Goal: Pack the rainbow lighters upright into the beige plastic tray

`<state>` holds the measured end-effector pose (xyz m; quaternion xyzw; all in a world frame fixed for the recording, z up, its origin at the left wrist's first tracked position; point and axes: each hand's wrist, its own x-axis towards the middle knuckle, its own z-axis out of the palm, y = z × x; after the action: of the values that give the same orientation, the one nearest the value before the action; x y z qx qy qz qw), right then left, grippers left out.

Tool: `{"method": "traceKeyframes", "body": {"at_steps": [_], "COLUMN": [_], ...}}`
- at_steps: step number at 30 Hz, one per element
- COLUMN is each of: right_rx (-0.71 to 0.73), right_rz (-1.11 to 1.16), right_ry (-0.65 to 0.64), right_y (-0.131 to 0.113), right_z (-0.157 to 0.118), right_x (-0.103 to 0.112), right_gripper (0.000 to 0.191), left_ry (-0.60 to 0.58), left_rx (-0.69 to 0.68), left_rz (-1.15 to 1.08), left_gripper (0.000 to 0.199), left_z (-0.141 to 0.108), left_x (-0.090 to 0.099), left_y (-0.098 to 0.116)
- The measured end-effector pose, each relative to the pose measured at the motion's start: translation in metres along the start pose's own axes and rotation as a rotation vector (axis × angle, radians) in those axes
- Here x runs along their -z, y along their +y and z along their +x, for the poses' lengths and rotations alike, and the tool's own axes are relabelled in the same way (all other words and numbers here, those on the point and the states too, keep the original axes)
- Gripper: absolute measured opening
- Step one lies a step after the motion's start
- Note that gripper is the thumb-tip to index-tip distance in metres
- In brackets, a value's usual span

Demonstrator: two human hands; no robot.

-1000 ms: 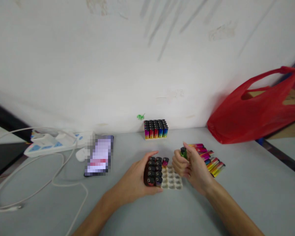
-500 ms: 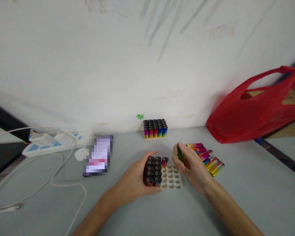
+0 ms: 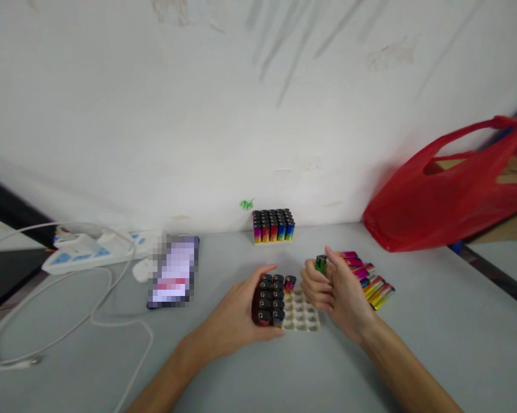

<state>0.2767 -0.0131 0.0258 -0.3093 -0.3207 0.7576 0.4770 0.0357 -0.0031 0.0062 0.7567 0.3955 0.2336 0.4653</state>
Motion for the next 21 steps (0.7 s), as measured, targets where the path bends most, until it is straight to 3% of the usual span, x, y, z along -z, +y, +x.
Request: {"method": "traceKeyframes", "body": {"at_steps": [14, 21], "right_rx": [0.01, -0.036], "right_rz": [-0.017, -0.037], "right_ry": [0.076, 0.032], "right_y": [0.0067, 0.0061], "right_z": [0.0032, 0.004], "right_x": [0.0077, 0.008], "right_gripper": [0.06, 0.066], "left_ry": [0.013, 0.011], "left_rx": [-0.004, 0.003], "left_rz": [0.025, 0.028], "left_gripper": [0.107, 0.108], "left_z": [-0.0001, 0.0], "left_x": [-0.0001, -0.0002], "left_y": [-0.0007, -0.0008]}}
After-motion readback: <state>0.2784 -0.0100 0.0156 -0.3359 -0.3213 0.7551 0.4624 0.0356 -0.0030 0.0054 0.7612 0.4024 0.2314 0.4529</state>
